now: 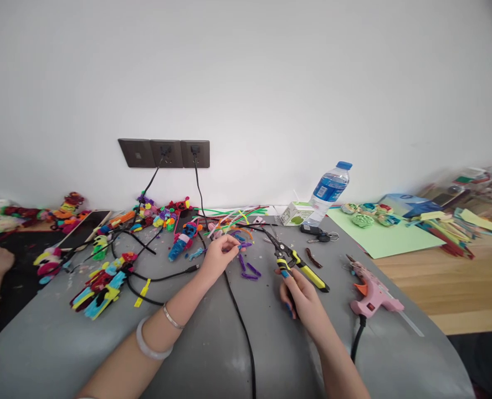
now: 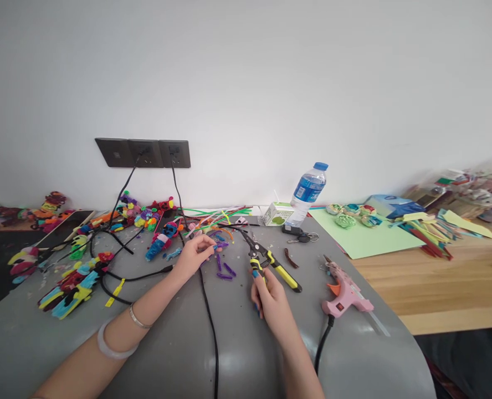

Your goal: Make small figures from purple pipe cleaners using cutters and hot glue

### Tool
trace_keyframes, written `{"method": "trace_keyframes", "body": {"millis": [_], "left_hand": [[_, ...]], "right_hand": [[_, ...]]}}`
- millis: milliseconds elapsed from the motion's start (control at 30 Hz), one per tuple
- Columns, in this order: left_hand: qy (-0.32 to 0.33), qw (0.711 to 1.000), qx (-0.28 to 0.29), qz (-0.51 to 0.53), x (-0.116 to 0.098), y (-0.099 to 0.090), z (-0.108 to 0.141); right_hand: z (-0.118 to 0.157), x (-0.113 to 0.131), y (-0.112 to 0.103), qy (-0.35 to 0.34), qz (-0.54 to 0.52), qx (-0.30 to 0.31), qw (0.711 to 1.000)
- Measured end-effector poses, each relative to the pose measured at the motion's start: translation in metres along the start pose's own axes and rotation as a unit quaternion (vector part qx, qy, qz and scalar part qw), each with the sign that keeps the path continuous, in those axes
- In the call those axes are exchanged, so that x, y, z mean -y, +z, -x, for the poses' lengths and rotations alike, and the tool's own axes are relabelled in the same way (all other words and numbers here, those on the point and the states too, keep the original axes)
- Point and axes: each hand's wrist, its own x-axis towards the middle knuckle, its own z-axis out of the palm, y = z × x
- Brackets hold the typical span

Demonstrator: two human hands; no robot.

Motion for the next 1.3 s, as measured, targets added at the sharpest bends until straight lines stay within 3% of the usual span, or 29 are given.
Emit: {"method": "trace_keyframes", "body": {"millis": [300,1033,1300], "left_hand": [[0.014,1.000,-0.023,0.009,-0.003,0.001,0.002],[0.054,0.997,-0.049,-0.009,-0.005,0.000,0.003],[0.070,0.995,-0.066,-0.020,-0.003,0.000,0.003]], "right_hand": [[0.005,-0.004,-0.001,-0.012,0.048,0.050,0.997],[0.007,0.006,0.002,0.005,0.104,0.042,0.994],[0.006,0.002,0.003,-0.028,0.144,0.023,0.989]]}}
